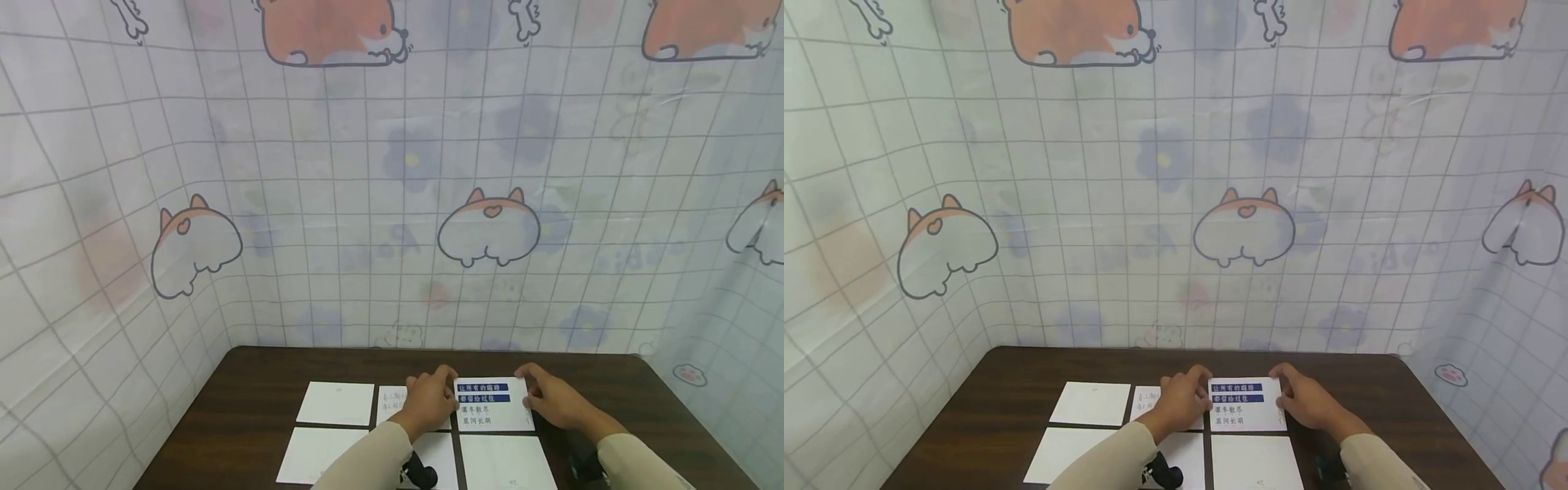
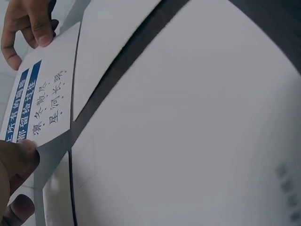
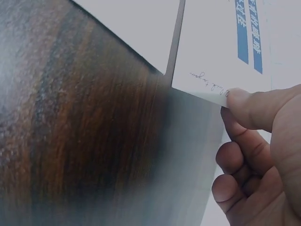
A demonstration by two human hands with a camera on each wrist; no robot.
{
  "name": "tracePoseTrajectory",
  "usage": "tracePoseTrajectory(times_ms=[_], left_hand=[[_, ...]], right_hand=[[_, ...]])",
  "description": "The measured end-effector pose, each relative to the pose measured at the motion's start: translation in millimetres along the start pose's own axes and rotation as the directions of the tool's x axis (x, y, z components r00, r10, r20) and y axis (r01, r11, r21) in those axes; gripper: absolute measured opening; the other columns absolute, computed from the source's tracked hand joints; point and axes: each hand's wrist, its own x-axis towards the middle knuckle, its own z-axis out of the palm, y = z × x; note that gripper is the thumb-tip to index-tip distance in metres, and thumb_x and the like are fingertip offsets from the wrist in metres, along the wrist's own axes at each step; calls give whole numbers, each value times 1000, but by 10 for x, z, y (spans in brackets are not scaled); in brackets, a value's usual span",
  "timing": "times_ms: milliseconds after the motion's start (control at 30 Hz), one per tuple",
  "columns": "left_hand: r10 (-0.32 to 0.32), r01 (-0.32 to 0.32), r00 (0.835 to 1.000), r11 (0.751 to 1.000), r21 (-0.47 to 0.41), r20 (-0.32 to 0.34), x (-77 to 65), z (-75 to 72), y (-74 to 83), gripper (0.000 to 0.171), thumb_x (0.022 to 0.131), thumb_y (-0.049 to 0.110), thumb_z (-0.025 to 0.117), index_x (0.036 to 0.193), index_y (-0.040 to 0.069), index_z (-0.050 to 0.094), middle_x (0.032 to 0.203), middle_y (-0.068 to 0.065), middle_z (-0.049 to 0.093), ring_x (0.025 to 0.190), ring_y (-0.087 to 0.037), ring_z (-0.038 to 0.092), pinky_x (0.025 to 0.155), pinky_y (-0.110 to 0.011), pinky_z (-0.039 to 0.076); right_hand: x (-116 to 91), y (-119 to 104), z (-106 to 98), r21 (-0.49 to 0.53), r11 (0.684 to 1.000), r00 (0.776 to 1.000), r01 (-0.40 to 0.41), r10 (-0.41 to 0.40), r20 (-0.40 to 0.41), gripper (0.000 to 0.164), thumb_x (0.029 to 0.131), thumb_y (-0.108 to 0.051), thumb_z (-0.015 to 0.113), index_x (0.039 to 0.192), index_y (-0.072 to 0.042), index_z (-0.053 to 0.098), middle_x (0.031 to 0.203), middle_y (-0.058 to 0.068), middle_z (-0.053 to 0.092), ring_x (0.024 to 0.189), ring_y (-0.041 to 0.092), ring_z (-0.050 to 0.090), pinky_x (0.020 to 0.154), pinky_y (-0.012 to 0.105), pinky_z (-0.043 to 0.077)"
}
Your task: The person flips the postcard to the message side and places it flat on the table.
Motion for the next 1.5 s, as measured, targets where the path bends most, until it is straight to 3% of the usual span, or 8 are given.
tracePoseTrajectory(times_ms=[233,433,600,700,900,1033,1267,1500], left_hand=[[2,-3,1000,996,-89,-11,27,-33,-32,43,90,11,76,128,15,57,75,18,59,71,-3,54,89,-47,27],[-51,52,999,992,-119,12,9,-68,-55,41,91,14,76,126,17,55,78,19,62,75,-2,56,91,-47,27],[-51,52,999,986,-156,10,-4,-108,-55,22,91,16,76,107,17,62,79,18,62,76,-4,56,87,-45,27],[-38,38,999,984,-173,8,-11,-127,-53,11,92,17,75,94,17,64,76,17,61,70,-3,55,87,-46,26],[-12,9,1000,985,-174,-17,-34,-146,-44,13,92,18,76,85,19,65,75,17,59,69,-1,53,85,-45,25],[-5,3,1000,987,-162,-13,-42,-155,-42,13,93,19,76,84,20,66,77,18,60,71,0,53,84,-45,25],[2,-1,1000,992,-128,11,-48,-185,-6,13,95,24,73,85,23,65,84,20,61,89,-8,52,84,-47,26],[-6,12,999,988,-153,44,-57,-215,28,12,96,21,70,87,22,62,77,18,60,77,-6,52,81,-47,25]], right_hand=[[11,0,9,19,999,999,-50,50,-6,50,95,-10,72,138,-8,47,86,-1,62,69,17,53,61,36,44],[-3,-11,-20,52,997,999,-51,51,-8,49,95,-11,72,135,2,47,85,-1,62,69,18,53,61,34,43],[-7,-18,-51,58,997,999,-43,44,-17,31,95,-14,72,117,1,57,88,0,62,78,18,54,69,36,46],[-6,-15,-58,70,997,1000,-21,23,-17,16,95,-15,72,101,-5,61,84,-2,62,75,16,54,65,34,45],[-23,-12,-85,70,997,999,36,-33,-36,22,96,-18,72,83,-13,55,71,-5,50,63,12,45,56,29,37],[-38,-15,-102,88,994,998,59,-55,-44,23,96,-20,73,83,-14,56,73,-4,52,65,11,46,57,28,37],[-62,3,-116,105,993,999,46,-43,-31,20,98,-24,71,87,-13,58,76,-2,53,67,12,48,57,28,38],[-83,-26,-132,124,992,1000,31,-30,-8,21,99,-26,70,88,-12,58,81,-1,59,70,13,51,58,29,40]])
